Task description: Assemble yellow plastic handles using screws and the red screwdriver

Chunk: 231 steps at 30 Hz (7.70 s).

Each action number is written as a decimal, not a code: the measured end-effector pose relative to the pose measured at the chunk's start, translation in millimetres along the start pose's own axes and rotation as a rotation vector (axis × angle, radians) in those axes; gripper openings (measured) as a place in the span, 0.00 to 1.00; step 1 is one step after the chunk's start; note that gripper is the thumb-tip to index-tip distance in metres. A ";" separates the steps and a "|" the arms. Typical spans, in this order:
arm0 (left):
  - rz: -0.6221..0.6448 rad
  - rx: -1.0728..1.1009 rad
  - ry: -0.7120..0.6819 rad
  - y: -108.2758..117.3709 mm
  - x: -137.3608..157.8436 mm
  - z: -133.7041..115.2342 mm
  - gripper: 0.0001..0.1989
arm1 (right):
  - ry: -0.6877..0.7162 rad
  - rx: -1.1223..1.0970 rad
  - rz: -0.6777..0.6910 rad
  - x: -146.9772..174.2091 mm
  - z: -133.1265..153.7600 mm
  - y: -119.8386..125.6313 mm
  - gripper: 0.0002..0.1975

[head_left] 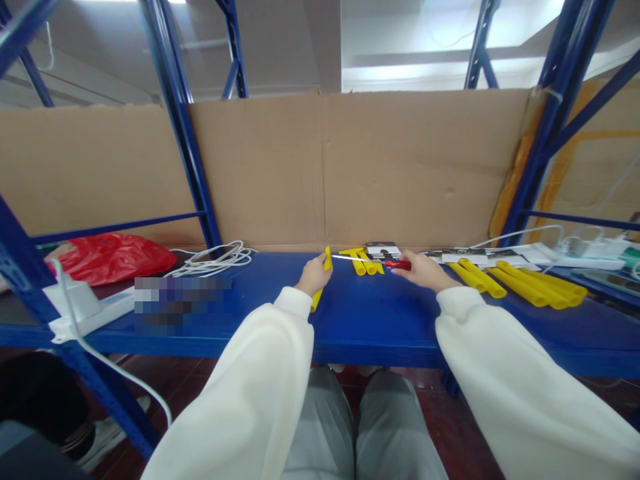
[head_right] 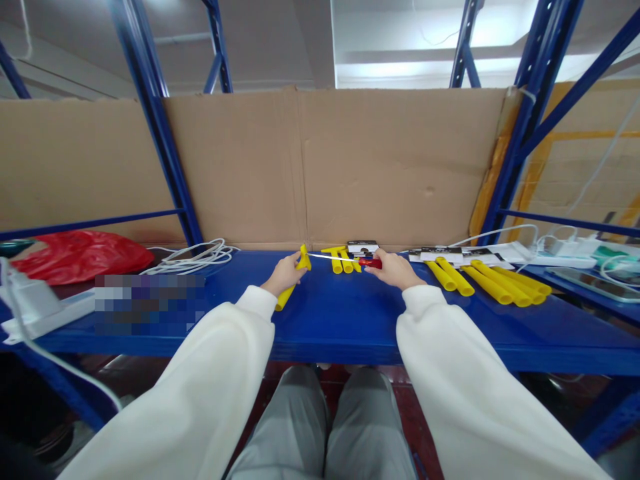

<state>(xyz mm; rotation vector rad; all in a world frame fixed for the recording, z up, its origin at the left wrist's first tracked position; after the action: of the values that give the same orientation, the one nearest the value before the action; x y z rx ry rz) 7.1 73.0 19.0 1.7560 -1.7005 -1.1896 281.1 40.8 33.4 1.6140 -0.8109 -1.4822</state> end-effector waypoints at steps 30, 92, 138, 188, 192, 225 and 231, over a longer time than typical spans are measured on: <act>-0.031 0.004 -0.012 0.8 0.0 0.5 0.22 | 0.087 -0.045 -0.040 -0.6 9.3 2.0 0.05; -0.015 -0.011 -0.016 1.4 2.3 -2.9 0.28 | -0.014 0.057 0.145 5.0 15.3 -4.3 0.10; -0.015 0.032 -0.052 -1.2 -0.2 -2.9 0.27 | -0.006 0.096 0.094 4.4 14.5 -4.0 0.09; -0.124 0.135 -0.197 2.0 0.5 -11.5 0.28 | 0.216 -0.460 0.096 -13.4 50.6 -12.0 0.09; -0.099 0.217 -0.338 0.1 1.7 -21.1 0.27 | 0.276 -0.556 0.018 -28.1 78.5 -5.4 0.08; 0.018 0.310 -0.534 -16.2 0.7 -32.2 0.26 | 0.110 -1.053 -0.034 -31.0 90.4 -26.0 0.11; 0.023 0.378 -0.536 -16.2 0.3 -32.7 0.25 | 0.090 -1.064 -0.031 -31.2 90.8 -25.8 0.12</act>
<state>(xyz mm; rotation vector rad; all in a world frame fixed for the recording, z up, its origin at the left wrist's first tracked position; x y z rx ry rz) 42.7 66.9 23.9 1.7068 -2.3787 -1.5026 186.1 69.0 25.2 0.8541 0.1067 -1.4524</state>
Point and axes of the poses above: each hand's wrist, its own x-axis away from the middle knuckle, its own y-axis out of the back of the hand, z = x × y, the point moved 7 cm from there along -x, towards the middle knuckle, and after that the axes turned 5 degrees about x, right-handed, at the moved point
